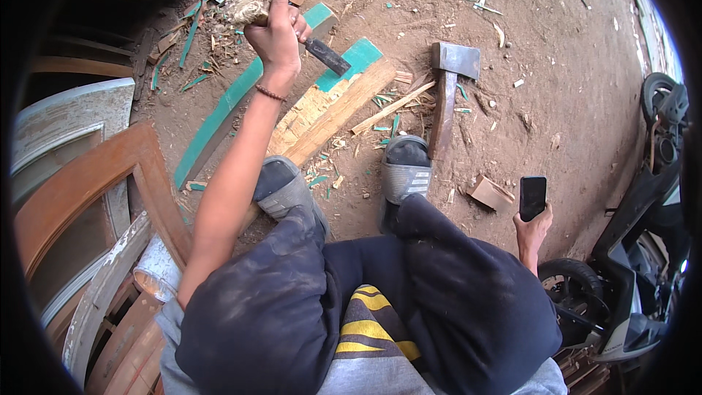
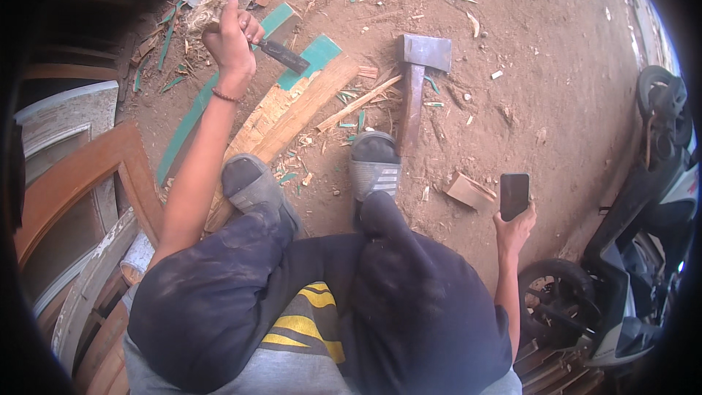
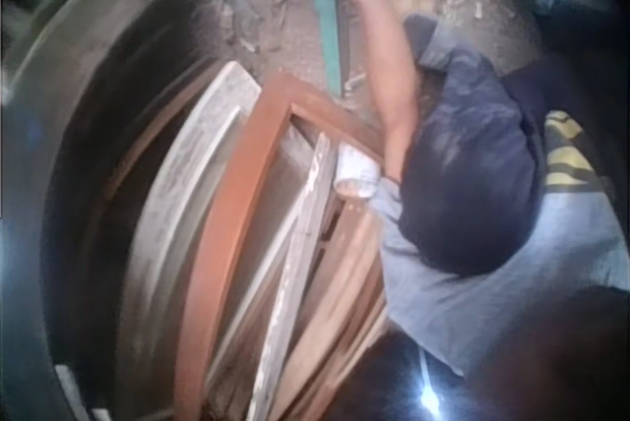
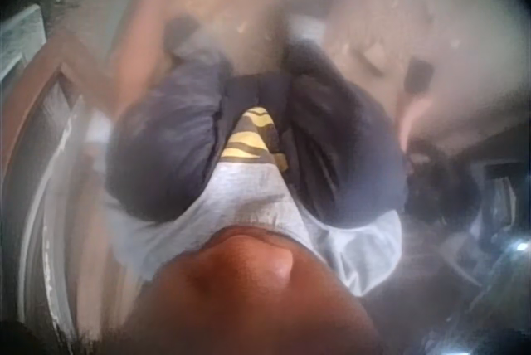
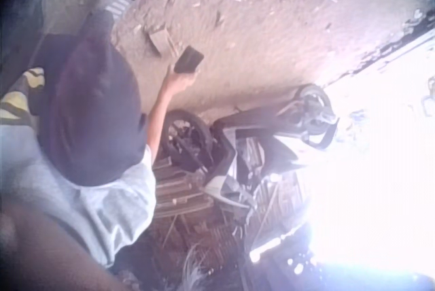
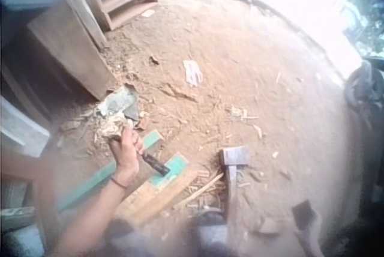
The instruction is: The person uses a chisel and a small axe to carve a piece of wood resting on a green-painted plank. They repeatedly strike the chisel with the axe to remove wood chips and shape the piece.
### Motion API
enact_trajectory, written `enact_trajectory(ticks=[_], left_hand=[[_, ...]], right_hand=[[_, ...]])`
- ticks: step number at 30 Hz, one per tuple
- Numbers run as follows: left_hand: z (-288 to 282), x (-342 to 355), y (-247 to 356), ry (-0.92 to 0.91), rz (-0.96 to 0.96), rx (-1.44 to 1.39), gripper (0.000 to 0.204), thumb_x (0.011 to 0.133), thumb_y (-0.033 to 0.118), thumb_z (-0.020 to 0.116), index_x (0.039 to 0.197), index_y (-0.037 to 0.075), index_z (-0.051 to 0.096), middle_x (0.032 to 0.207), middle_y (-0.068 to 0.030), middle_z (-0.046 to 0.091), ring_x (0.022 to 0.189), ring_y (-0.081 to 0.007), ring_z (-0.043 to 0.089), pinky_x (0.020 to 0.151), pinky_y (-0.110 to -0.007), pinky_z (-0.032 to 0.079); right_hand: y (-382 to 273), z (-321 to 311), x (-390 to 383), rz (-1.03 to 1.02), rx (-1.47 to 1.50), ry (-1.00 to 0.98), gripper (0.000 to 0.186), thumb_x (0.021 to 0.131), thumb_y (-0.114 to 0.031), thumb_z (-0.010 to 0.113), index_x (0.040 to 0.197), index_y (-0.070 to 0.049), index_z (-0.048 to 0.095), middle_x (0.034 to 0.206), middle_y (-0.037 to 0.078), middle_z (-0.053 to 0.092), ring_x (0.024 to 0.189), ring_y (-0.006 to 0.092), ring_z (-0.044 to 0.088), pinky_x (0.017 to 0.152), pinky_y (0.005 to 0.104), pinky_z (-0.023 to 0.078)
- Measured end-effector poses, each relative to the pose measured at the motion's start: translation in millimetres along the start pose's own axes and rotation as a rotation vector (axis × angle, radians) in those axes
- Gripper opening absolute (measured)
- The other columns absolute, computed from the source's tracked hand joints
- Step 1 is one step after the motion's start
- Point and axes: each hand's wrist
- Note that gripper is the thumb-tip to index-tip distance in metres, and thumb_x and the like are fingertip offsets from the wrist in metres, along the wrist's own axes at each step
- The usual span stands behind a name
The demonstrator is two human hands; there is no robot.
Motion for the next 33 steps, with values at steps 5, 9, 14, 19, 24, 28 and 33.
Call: enact_trajectory(ticks=[5,9,14,19,24,28,33], left_hand=[[-0.9,-3.6,-1.5,0.007,0.023,0.007,0.041,0.092,0.021,0.061,0.059,0.010,0.039,0.056,0.0005,0.040,0.044,-0.0095,0.038,0.040,-0.028,0.030],[0.1,-2.6,-3.0,0.007,0.005,-0.017,0.041,0.092,0.020,0.061,0.059,0.010,0.040,0.055,0.0005,0.040,0.043,-0.0091,0.037,0.039,-0.027,0.030],[-0.2,-2.4,-5.2,0.002,0.026,-0.001,0.041,0.092,0.021,0.061,0.060,0.010,0.039,0.055,0.0011,0.040,0.043,-0.0091,0.038,0.039,-0.027,0.030],[-1.4,-1.8,-5.6,-0.001,0.038,0.003,0.042,0.093,0.021,0.061,0.059,0.011,0.038,0.055,0.0014,0.040,0.043,-0.0092,0.037,0.040,-0.027,0.030],[-0.1,-3.2,-7.9,-0.006,0.022,-0.001,0.042,0.093,0.021,0.060,0.059,0.011,0.038,0.055,0.0014,0.040,0.043,-0.0091,0.037,0.040,-0.028,0.029],[0.4,-3.6,-9.2,-0.007,0.031,0.007,0.041,0.093,0.021,0.060,0.059,0.010,0.039,0.055,0.0014,0.040,0.043,-0.0091,0.037,0.040,-0.027,0.029],[0.0,-2.4,-9.3,-0.002,0.029,0.016,0.040,0.094,0.021,0.059,0.061,0.010,0.040,0.055,0.0015,0.039,0.044,-0.0090,0.037,0.040,-0.027,0.030]], right_hand=[[4.7,-1.1,-4.2,-0.005,0.006,-0.005,0.083,0.067,-0.019,0.076,0.135,0.003,0.033,0.126,0.023,0.046,0.122,0.0406,0.043,0.099,0.0486,0.041],[6.4,0.0,-2.7,0.006,-0.012,0.002,0.083,0.067,-0.019,0.076,0.135,0.003,0.033,0.126,0.023,0.046,0.122,0.0407,0.043,0.099,0.0485,0.041],[9.1,2.7,-0.8,0.011,-0.021,-0.004,0.084,0.068,-0.020,0.076,0.136,0.004,0.032,0.127,0.024,0.046,0.122,0.0407,0.043,0.100,0.0484,0.041],[9.1,6.0,0.1,-0.017,-0.002,0.026,0.084,0.068,-0.020,0.076,0.136,0.002,0.032,0.127,0.023,0.045,0.123,0.0401,0.043,0.099,0.0487,0.041],[5.6,1.9,0.4,-0.011,-0.009,0.013,0.083,0.069,-0.020,0.076,0.136,0.001,0.032,0.127,0.023,0.046,0.123,0.0394,0.043,0.099,0.0496,0.041],[1.2,-3.5,1.6,-0.030,-0.016,0.001,0.084,0.069,-0.021,0.077,0.137,0.001,0.032,0.124,0.022,0.047,0.121,0.0390,0.045,0.096,0.0498,0.042],[-3.9,-2.9,3.1,-0.045,-0.012,0.012,0.084,0.068,-0.022,0.078,0.136,0.000,0.033,0.121,0.021,0.048,0.118,0.0384,0.047,0.093,0.0495,0.043]])
Point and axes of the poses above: each hand's wrist, its own x-axis towards the middle knuckle, its own z-axis out of the palm, y = z × x
